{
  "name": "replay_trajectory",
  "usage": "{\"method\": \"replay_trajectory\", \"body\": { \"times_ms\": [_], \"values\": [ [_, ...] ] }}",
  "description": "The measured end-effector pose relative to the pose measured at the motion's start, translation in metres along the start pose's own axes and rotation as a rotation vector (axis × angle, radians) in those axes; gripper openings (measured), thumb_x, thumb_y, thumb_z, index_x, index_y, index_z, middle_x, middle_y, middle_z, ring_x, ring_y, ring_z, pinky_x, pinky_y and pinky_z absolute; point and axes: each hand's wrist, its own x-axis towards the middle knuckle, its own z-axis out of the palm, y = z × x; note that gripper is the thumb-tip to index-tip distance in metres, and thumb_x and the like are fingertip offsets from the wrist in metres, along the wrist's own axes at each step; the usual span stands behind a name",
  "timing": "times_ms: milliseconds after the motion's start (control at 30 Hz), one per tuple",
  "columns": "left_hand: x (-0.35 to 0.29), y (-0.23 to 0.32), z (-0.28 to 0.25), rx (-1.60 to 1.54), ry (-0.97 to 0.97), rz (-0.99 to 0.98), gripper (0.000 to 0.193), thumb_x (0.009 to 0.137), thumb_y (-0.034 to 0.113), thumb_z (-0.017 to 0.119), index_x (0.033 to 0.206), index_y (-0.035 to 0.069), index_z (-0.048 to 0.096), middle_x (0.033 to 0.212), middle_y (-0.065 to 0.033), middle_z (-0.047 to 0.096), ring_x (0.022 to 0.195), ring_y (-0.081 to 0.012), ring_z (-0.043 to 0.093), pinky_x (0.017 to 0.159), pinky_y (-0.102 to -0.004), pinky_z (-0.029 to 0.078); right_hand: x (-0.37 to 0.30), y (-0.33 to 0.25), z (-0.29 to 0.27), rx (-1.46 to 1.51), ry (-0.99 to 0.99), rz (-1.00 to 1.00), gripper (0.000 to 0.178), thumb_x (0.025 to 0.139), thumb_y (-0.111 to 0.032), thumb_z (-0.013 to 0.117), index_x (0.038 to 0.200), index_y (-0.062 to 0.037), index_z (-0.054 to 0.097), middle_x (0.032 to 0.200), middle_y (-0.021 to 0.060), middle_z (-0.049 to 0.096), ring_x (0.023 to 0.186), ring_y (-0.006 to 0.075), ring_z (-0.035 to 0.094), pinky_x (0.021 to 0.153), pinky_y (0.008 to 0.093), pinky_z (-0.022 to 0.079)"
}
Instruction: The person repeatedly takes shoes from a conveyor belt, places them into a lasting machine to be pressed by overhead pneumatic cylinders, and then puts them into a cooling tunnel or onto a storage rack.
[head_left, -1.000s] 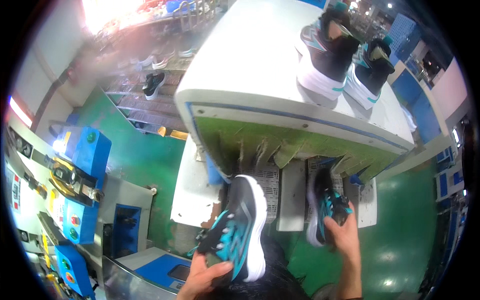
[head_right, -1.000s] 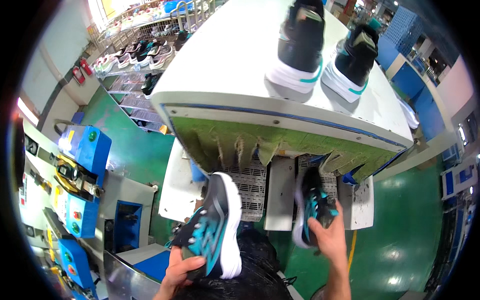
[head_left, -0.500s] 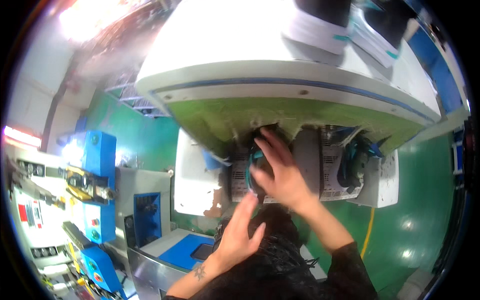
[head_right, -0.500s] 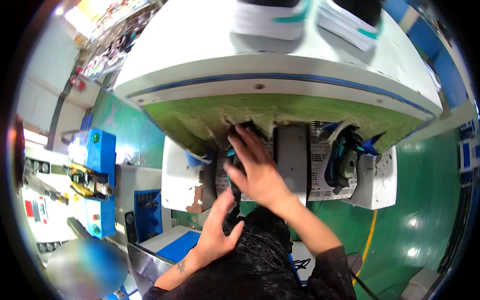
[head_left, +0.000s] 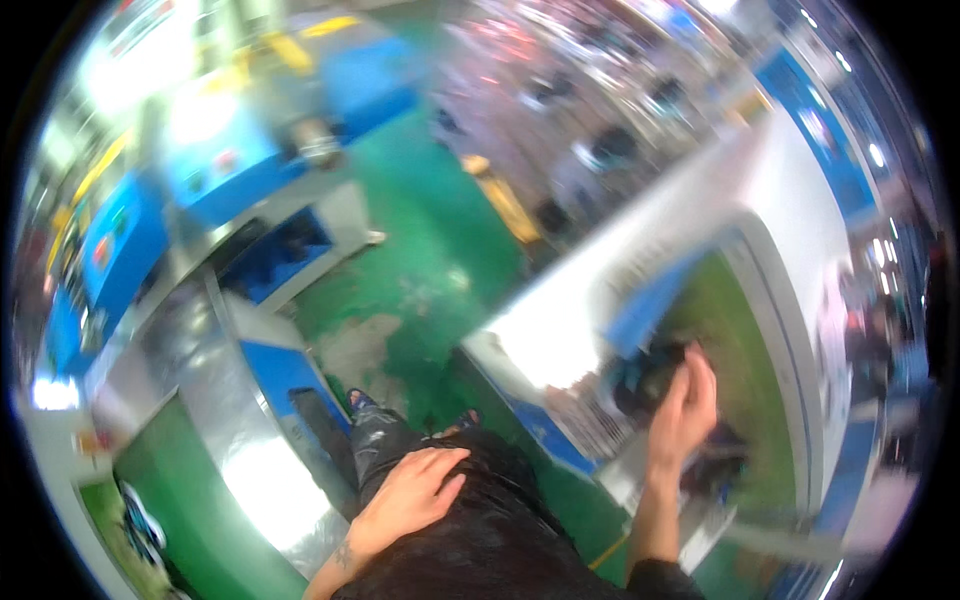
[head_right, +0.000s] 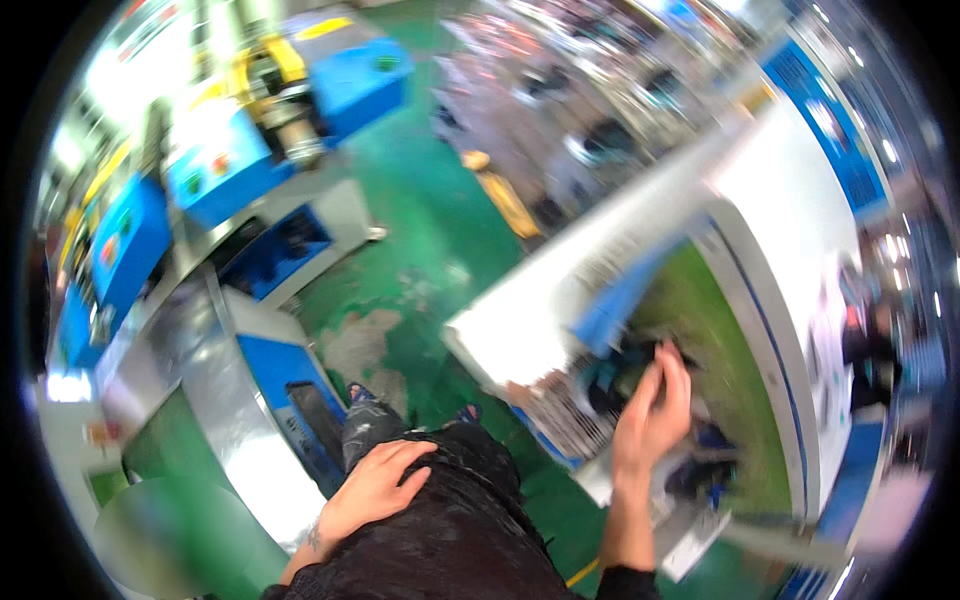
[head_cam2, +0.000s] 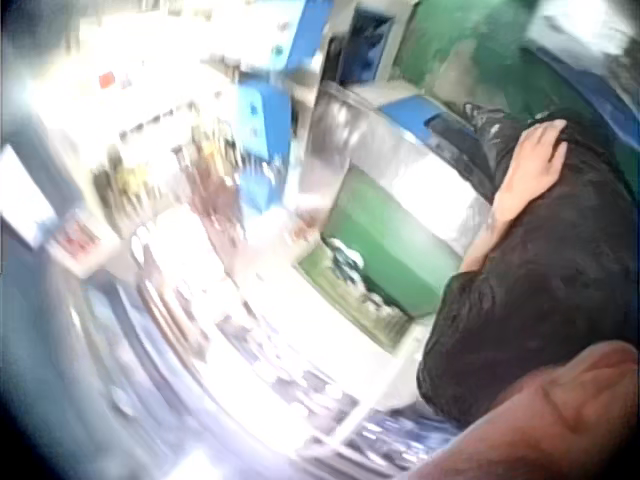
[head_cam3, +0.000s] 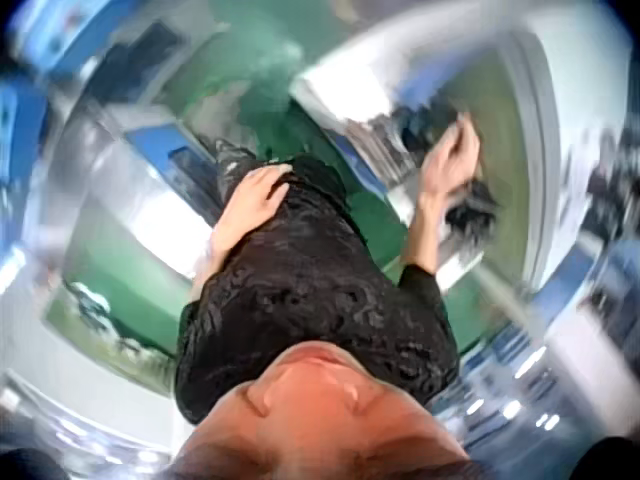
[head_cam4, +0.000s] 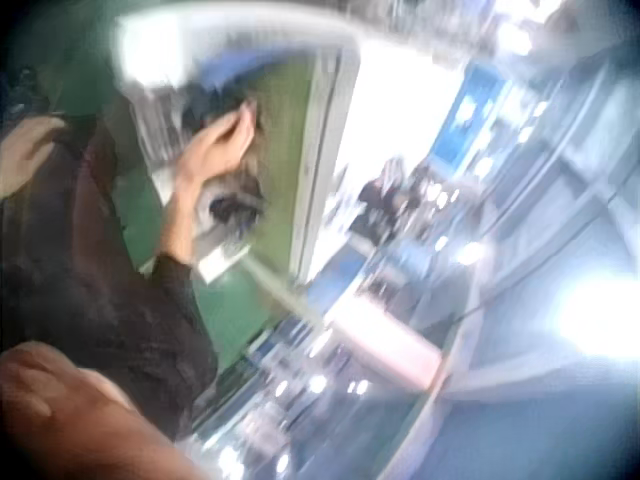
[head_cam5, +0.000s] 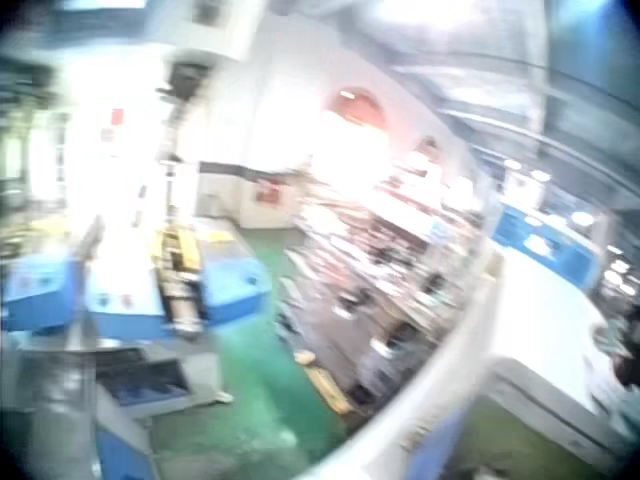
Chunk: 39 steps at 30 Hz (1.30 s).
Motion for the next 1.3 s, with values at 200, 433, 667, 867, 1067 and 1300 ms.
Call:
{"method": "replay_trajectory", "body": {
  "times_ms": [200,433,667,867,1067,1300],
  "values": [
    [-0.077,-0.072,-0.045,0.038,0.397,-0.098,0.031,0.085,0.012,0.062,0.114,0.002,0.058,0.108,-0.0176,0.063,0.103,-0.0356,0.059,0.089,-0.0408,0.047,-0.119,-0.31,0.097,1.116,-1.188,-0.725,0.029,0.076,0.004,0.057,0.105,0.0036,0.063,0.103,0.0156,0.067,0.092,0.0284,0.067,0.08,0.0341,0.054],
    [-0.311,-0.238,-0.01,0.14,1.406,-0.835,0.03,0.088,0.014,0.056,0.114,-0.001,0.058,0.111,-0.0226,0.062,0.104,-0.0398,0.058,0.091,-0.0449,0.047,-0.289,-0.494,-0.017,1.725,-1.945,-1.617,0.026,0.074,-0.014,0.061,0.094,0.0019,0.059,0.072,0.0066,0.055,0.067,0.0206,0.057,0.061,0.0313,0.048],
    [-0.548,-0.254,0.18,0.36,1.996,-1.776,0.044,0.088,0.016,0.058,0.124,-0.006,0.047,0.133,-0.0222,0.047,0.124,-0.039,0.043,0.105,-0.0459,0.035,-0.452,-0.491,-0.059,1.966,-1.941,-1.862,0.035,0.077,-0.013,0.06,0.111,-0.0087,0.061,0.093,0.0058,0.06,0.084,0.0177,0.058,0.084,0.0324,0.05],
    [-0.547,-0.233,0.269,0.255,2.093,-2.043,0.048,0.082,0.014,0.06,0.124,-0.006,0.05,0.135,-0.0215,0.048,0.127,-0.039,0.043,0.107,-0.048,0.033,-0.616,-0.542,-0.024,0.954,-1.959,-2.327,0.03,0.08,-0.009,0.07,0.108,-0.0008,0.063,0.105,0.0181,0.065,0.091,0.0322,0.066,0.078,0.0362,0.055],
    [-0.553,-0.219,0.257,0.237,2.16,-1.829,0.042,0.079,0.004,0.058,0.12,-0.003,0.053,0.133,-0.0176,0.051,0.123,-0.0359,0.048,0.104,-0.0466,0.038,-0.799,-0.676,0.176,0.759,-0.933,-3.079,0.091,0.062,-0.013,0.082,0.14,-0.0034,0.034,0.143,0.0222,0.037,0.135,0.0383,0.034,0.109,0.0477,0.032],
    [-0.519,-0.181,0.252,0.182,2.098,-1.846,0.039,0.078,0.003,0.057,0.117,-0.003,0.056,0.132,-0.0181,0.052,0.123,-0.0366,0.049,0.103,-0.048,0.038,-0.855,-0.704,0.215,0.442,-0.842,-2.867,0.052,0.064,-0.031,0.08,0.103,-0.0041,0.06,0.093,0.0192,0.067,0.087,0.0357,0.065,0.077,0.0424,0.053]
  ]
}}
